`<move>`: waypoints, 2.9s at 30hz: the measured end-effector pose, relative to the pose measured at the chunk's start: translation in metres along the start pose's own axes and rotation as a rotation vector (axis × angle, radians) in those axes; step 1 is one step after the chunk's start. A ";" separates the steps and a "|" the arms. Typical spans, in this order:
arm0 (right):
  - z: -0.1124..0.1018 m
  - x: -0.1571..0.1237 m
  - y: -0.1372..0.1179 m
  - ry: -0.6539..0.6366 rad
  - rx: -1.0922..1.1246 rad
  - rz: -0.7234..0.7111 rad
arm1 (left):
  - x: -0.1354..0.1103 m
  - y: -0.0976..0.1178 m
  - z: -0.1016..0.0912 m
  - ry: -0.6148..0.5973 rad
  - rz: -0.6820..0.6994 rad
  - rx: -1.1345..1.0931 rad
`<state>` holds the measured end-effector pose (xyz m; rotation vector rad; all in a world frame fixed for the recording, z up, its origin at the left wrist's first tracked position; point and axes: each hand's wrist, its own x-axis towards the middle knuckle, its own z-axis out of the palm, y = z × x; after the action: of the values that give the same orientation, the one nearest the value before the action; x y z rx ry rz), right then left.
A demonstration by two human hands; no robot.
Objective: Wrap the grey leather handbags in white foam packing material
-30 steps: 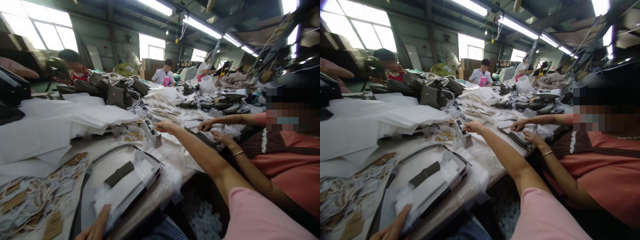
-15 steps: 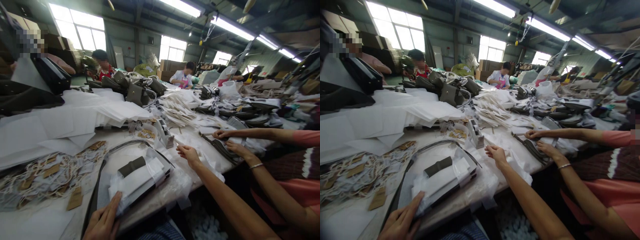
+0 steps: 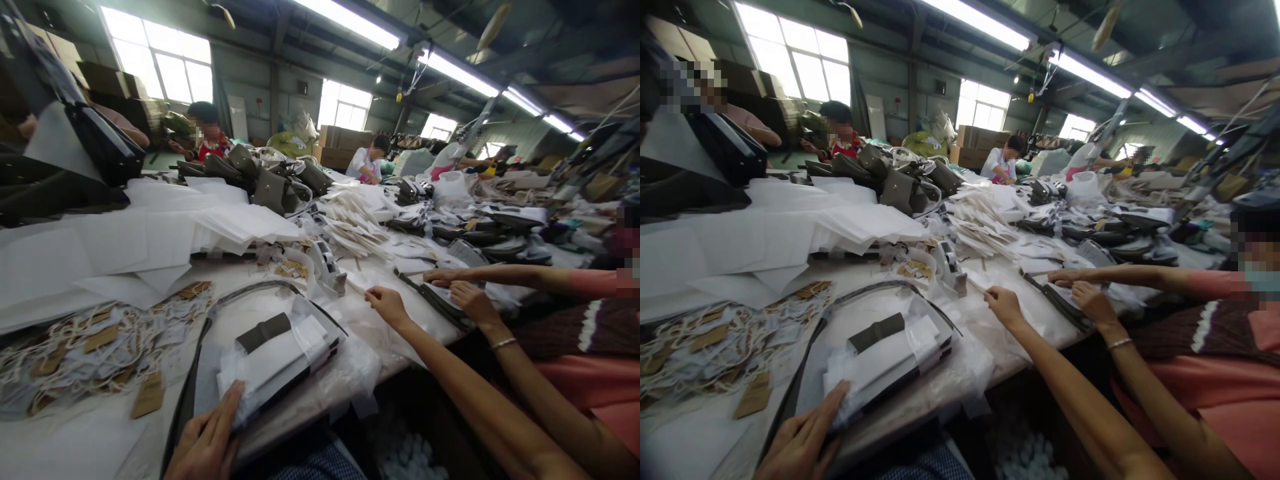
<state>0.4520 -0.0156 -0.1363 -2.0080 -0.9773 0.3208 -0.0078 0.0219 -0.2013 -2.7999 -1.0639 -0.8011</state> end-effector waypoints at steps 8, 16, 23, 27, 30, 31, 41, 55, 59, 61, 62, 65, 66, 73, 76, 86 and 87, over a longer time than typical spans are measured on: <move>-0.016 -0.032 -0.099 -0.329 0.293 -0.168 | -0.003 0.007 -0.004 0.025 -0.074 0.003; 0.042 -0.009 -0.151 -0.526 0.387 -0.082 | -0.007 0.009 0.001 0.025 -0.156 -0.059; 0.064 -0.006 -0.140 -0.393 0.609 0.063 | -0.009 0.007 0.005 0.010 -0.176 -0.105; 0.092 -0.030 -0.127 -0.320 0.657 0.042 | -0.009 0.007 0.005 0.010 -0.170 -0.110; 0.124 -0.056 -0.119 -0.376 0.634 0.027 | -0.009 0.008 0.004 0.004 -0.164 -0.090; 0.134 -0.064 -0.118 -0.439 0.595 0.010 | -0.008 0.009 0.003 0.005 -0.161 -0.084; 0.159 -0.082 -0.125 -0.932 0.939 0.057 | -0.006 0.010 -0.002 -0.017 -0.162 -0.066; 0.118 -0.061 -0.176 -0.886 1.376 0.239 | -0.002 0.014 -0.006 -0.037 -0.218 -0.112; 0.111 -0.057 -0.199 -1.002 1.056 0.020 | -0.002 0.016 -0.005 -0.028 -0.229 -0.154; 0.115 -0.058 -0.207 -1.151 0.720 -0.145 | -0.002 0.017 -0.005 -0.034 -0.241 -0.173; 0.118 -0.060 -0.210 -1.236 0.534 -0.237 | -0.001 0.017 -0.005 -0.040 -0.251 -0.181; 0.133 -0.064 -0.219 -1.379 0.042 -0.559 | 0.000 0.018 -0.006 -0.048 -0.278 -0.207; 0.139 -0.065 -0.221 -1.401 -0.064 -0.651 | 0.001 0.018 -0.006 -0.045 -0.279 -0.215; 0.171 -0.062 -0.229 -1.608 0.073 -0.397 | -0.001 0.018 -0.002 -0.012 -0.268 -0.243; 0.168 -0.072 -0.233 -1.486 0.484 -0.014 | -0.003 0.017 0.003 0.028 -0.260 -0.245; 0.117 -0.143 -0.273 -1.241 1.146 0.473 | 0.000 0.018 0.007 0.119 -0.255 -0.190; 0.112 -0.151 -0.278 -1.247 1.192 0.462 | 0.000 0.018 0.007 0.129 -0.255 -0.189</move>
<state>0.1473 0.0290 -0.0036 -0.7194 -0.6176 1.9995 0.0066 0.0095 -0.2044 -2.7455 -1.4095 -1.1478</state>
